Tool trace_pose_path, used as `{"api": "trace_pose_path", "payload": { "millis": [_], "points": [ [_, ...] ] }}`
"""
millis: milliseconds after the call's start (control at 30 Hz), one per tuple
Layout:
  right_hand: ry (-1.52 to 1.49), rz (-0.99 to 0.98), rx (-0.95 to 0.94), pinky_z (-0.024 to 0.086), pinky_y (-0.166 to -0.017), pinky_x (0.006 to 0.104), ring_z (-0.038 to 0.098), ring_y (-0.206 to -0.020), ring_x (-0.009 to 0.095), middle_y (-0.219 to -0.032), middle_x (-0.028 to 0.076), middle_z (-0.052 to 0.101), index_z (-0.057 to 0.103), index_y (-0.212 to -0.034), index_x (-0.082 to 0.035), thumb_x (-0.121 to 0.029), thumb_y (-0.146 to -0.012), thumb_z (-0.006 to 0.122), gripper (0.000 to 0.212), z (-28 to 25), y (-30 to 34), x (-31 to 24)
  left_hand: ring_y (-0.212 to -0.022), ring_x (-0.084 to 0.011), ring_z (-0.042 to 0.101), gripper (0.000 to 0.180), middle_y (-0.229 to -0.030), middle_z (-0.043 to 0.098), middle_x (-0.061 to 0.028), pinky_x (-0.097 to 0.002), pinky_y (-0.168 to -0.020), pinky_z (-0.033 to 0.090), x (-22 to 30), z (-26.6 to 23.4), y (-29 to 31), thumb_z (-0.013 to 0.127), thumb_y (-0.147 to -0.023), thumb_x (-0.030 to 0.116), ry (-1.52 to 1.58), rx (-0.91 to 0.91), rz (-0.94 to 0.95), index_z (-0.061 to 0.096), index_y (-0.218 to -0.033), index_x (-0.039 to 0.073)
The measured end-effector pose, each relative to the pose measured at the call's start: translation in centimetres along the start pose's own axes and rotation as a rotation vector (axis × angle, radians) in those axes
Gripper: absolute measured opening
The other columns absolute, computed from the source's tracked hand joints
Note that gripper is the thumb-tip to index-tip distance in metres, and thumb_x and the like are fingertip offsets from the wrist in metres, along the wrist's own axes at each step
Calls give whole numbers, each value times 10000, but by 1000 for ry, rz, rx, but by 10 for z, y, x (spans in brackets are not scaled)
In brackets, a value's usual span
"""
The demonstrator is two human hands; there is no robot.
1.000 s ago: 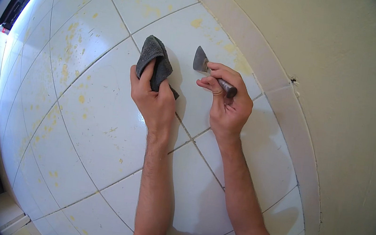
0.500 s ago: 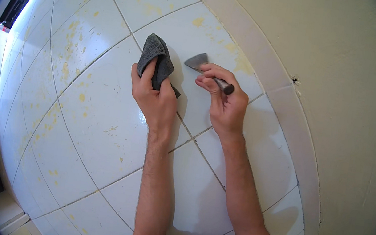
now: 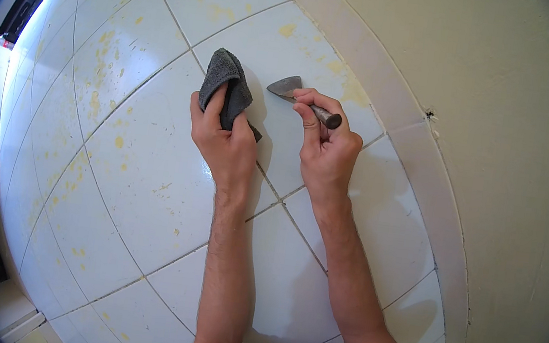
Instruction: The person uses a scraper to remove a yellow substance from a tiled floor and wipes the area with a cloth.
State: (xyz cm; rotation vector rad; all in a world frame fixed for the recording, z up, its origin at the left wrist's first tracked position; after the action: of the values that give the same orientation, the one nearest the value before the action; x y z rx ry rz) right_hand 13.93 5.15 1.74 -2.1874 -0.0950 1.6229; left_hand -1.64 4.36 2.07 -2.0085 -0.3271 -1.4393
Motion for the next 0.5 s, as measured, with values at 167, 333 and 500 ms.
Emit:
{"api": "trace_pose_path", "payload": {
  "millis": [167,333,500],
  "points": [
    [-58,46,21,397,-453,249,479,-464,52,-887,-2,755,671,-1047,-42,-125,-968,677,115,-2,-1,2,-861,-226,589,406,-1010,515,-113,-295,-760,493,0,0,0,489,-789,-115,18,-10,-28,651,-1160,-82],
    [-69,-6,38,402,-451,259,497,-452,75,-877,9,755,666,-1046,-36,-120,-964,681,118,3,-2,4,-865,-235,589,396,-1008,518,-115,-302,-768,496,2,2,1,490,-791,-119,0,-3,14,655,-1150,-85],
    [-5,8,27,402,-446,265,503,-438,85,-872,-2,755,668,-1046,-45,-123,-960,686,118,2,-1,5,-959,-244,599,359,-1092,533,-126,-306,-834,490,2,2,1,511,-836,-103,-34,-29,-17,650,-1167,-91]
  ]
}}
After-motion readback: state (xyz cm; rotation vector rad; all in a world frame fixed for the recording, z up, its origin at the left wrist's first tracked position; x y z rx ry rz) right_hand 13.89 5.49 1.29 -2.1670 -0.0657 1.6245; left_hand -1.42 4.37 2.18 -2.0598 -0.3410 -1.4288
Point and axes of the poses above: each hand's wrist, its own y-axis away from the middle knuckle, its own z-axis out of the palm, x = y × z, the point moved 5 cm from there along -y, towards the middle knuckle
